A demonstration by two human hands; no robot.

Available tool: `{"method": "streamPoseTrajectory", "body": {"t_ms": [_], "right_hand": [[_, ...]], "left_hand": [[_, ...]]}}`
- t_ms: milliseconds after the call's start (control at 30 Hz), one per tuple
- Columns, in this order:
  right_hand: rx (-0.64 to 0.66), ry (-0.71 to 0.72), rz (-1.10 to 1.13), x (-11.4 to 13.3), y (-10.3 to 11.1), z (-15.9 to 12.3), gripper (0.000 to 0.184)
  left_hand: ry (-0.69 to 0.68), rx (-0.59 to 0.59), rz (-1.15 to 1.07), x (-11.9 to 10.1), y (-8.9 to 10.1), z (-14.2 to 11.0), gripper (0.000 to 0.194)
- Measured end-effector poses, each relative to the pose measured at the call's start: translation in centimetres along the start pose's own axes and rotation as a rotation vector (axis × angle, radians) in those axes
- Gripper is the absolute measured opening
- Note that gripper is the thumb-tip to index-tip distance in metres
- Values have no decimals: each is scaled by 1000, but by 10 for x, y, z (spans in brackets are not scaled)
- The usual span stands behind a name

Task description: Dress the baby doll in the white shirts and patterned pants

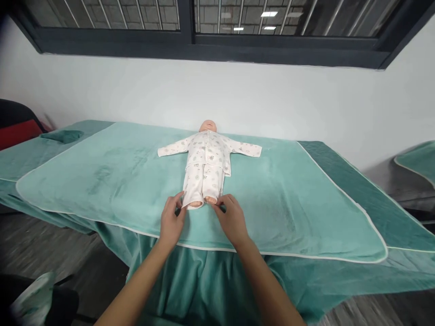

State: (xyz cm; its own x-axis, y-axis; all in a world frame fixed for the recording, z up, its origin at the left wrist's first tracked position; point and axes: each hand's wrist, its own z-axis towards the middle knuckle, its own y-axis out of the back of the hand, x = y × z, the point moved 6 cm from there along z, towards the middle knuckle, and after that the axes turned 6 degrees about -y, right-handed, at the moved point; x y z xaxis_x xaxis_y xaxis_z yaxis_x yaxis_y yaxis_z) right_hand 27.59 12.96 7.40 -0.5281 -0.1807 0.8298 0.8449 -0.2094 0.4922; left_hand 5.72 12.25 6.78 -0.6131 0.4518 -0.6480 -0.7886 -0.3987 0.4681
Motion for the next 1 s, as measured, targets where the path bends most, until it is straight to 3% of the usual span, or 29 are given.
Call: {"method": "streamPoseTrajectory", "body": {"t_ms": [133,267,367,500,600,700,833,867,933,1000], "right_hand": [[-77,-78,210,2,13,-4,21],[-128,-117,319,-2,21,-8,19],[-46,-103,285,-5,17,-7,20],[124,-79,226,-9,14,-5,22],[204,-154,303,-16,17,3,25],[156,-247,347,-29,23,27,28],[-293,-231,287,-45,37,86,28],[-354,-205,280,-46,34,102,32],[-368,-167,267,-46,22,129,45],[-261,-131,222,-40,5,147,60]], "left_hand": [[16,-3,-13,-3,5,-4,41],[-132,100,22,-20,-5,-1,46],[-173,155,47,-27,-15,5,31],[-75,109,-40,-18,-18,11,15],[-63,59,-81,-16,-16,8,12],[-137,35,16,-26,-11,3,14],[-299,61,94,-50,-8,10,13],[-315,66,72,-54,-8,15,14],[-324,89,46,-61,-12,29,21],[-330,156,75,-65,-22,43,27]]}}
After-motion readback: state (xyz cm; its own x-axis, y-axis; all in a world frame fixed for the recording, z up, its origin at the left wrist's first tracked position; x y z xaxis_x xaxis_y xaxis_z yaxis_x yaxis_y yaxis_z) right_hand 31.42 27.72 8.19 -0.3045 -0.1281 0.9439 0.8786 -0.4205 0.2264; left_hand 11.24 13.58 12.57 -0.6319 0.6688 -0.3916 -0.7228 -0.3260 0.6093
